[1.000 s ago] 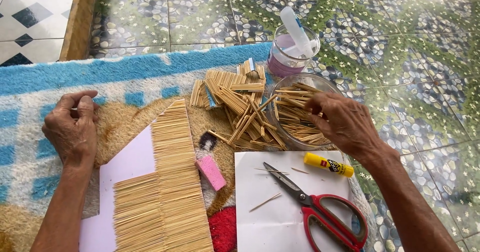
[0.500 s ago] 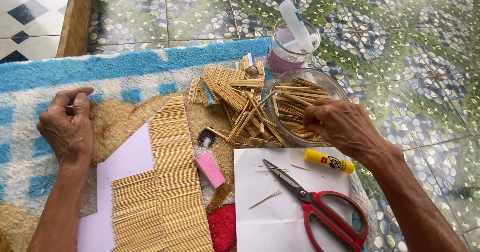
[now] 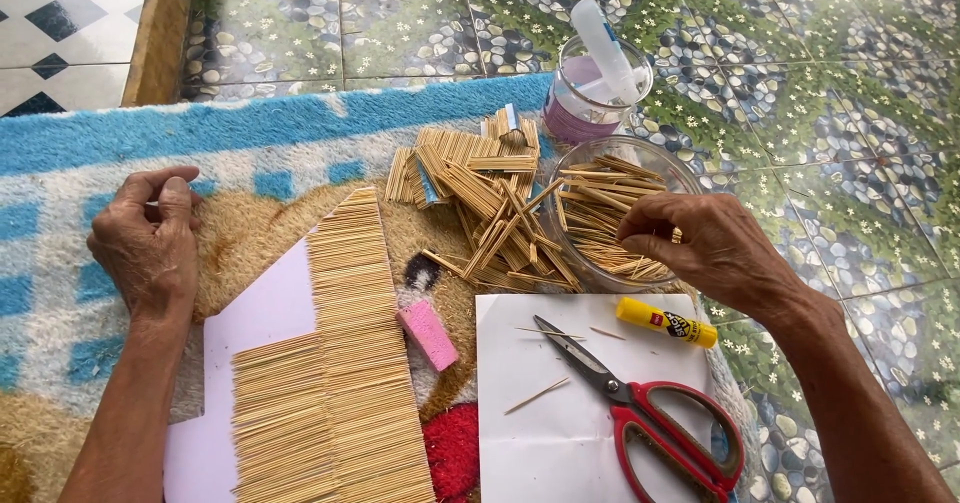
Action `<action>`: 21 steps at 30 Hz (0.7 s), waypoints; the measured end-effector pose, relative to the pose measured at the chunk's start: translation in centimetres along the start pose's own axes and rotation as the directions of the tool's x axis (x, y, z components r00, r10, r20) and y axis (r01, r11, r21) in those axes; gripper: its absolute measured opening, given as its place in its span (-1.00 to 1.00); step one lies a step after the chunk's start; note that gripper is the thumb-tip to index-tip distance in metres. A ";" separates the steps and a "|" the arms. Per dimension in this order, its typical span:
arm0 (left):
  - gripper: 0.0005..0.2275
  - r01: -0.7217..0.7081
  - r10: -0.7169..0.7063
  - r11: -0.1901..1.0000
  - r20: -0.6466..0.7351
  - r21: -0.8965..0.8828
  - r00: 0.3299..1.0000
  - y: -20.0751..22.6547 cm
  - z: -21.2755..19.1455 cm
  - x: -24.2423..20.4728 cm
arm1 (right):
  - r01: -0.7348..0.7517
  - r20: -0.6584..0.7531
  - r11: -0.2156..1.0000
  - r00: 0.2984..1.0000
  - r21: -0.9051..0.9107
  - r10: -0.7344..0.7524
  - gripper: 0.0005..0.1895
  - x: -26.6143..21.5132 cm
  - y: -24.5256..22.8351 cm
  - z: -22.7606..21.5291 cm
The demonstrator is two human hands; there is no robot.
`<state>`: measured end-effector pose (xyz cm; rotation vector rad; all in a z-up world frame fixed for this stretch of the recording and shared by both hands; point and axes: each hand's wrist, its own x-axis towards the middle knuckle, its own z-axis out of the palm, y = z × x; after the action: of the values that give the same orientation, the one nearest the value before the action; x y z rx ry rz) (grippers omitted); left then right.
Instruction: Applying glue and precisely placing toothpicks onto a paper template to build a model.
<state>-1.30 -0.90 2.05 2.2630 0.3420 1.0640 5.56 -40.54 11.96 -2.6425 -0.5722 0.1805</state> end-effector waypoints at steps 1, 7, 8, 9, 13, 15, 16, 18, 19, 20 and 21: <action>-0.90 0.002 -0.002 1.000 -0.002 0.004 1.000 0.1 0.0 0.0 | 0.004 0.002 1.000 1.000 0.001 -0.004 -0.90 0.0 -0.3 -0.1; -0.89 -0.009 0.010 1.000 -0.043 0.025 0.999 0.3 0.0 0.2 | -0.057 0.082 0.980 0.996 0.192 0.042 -0.85 0.3 -1.2 0.5; -0.89 -0.015 0.017 0.999 -0.054 0.039 0.998 0.2 0.0 0.2 | -0.118 0.120 0.958 0.989 0.260 0.090 -0.85 0.4 -1.4 0.5; -0.89 -0.022 0.025 0.998 -0.065 0.051 0.998 0.1 0.1 0.2 | -0.183 0.160 0.929 0.978 0.322 0.136 -0.84 0.4 -1.5 0.4; -0.90 -0.015 0.018 0.999 -0.075 0.046 0.997 0.3 0.0 0.3 | -0.076 0.168 0.852 0.986 0.518 -0.014 -0.84 0.5 -1.6 1.0; -0.91 0.015 -0.014 1.000 -0.059 0.015 0.998 0.1 0.1 0.4 | -0.119 0.202 0.768 0.979 0.629 -0.013 -0.83 0.3 -2.3 1.0; -0.91 0.018 -0.017 1.000 -0.061 0.015 0.998 0.0 0.1 0.4 | -0.119 0.204 0.770 0.979 0.627 -0.014 -0.83 0.3 -2.4 1.0; -0.91 0.008 -0.005 0.999 -0.074 0.045 0.997 0.0 0.2 0.4 | -0.112 0.197 0.766 0.980 0.633 -0.020 -0.81 0.3 -2.4 1.0; -0.91 0.005 -0.003 0.999 -0.073 0.039 0.997 0.0 0.1 0.4 | -0.113 0.193 0.767 0.981 0.632 -0.015 -0.81 0.4 -2.3 1.0; -0.91 0.008 -0.005 0.999 -0.069 0.044 0.998 0.0 0.1 0.3 | -0.121 0.170 0.822 0.985 0.556 0.030 -0.82 0.5 -2.0 0.8; -0.91 0.011 -0.008 0.999 -0.063 0.046 0.998 0.1 0.1 0.4 | -0.136 0.142 0.869 0.987 0.475 0.076 -0.83 0.6 -1.8 0.6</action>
<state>-0.98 -0.84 2.26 2.2703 0.4067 1.1353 5.31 -38.59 12.13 -2.1801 -0.3575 0.4561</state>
